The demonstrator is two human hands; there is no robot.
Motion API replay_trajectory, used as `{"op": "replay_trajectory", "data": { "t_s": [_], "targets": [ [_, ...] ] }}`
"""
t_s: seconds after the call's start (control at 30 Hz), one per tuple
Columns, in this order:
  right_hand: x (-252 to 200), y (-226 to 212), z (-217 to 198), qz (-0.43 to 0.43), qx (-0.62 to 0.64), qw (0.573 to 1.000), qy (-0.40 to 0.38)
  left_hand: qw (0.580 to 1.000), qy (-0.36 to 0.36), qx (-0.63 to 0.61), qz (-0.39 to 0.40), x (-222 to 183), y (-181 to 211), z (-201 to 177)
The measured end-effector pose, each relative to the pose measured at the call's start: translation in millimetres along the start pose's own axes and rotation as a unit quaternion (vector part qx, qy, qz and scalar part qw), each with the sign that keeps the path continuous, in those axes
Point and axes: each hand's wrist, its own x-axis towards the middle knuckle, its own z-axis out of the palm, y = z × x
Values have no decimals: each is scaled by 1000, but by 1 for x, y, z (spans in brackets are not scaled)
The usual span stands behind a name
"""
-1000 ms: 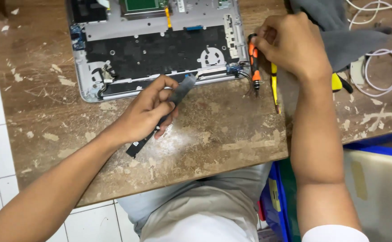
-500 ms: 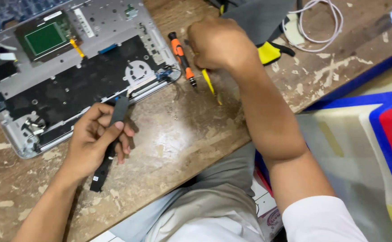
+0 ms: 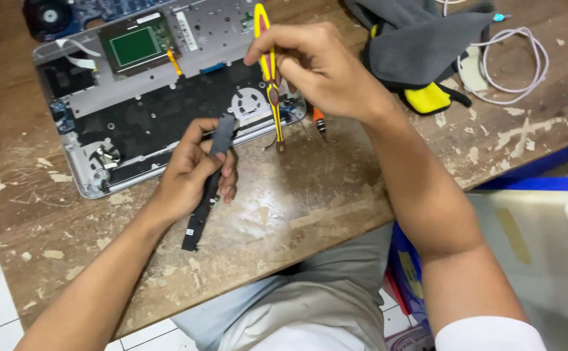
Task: The person works at a bench on a partially disassembled laptop. They use a screwdriver on the motherboard, lift and reposition the motherboard inside the chassis, then hold a black strip component and use pliers to work on it, repeatedly manipulating the strip and cable.
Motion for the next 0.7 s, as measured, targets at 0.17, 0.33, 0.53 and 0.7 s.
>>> {"op": "replay_trajectory", "data": {
  "t_s": [0.17,0.33,0.53,0.7],
  "targets": [
    [5,8,25,-14,-56,998,1,1000,0,20,-13,-6,1,-5],
    [-3,33,32,-82,-212,974,4,999,-2,-6,-34,-10,4,-8],
    [0,10,20,-56,-334,941,17,999,-18,-21,-24,-12,14,-5],
    [-1,13,22,-69,-256,964,-29,996,-17,19,-82,-12,21,-5]
  ]
}}
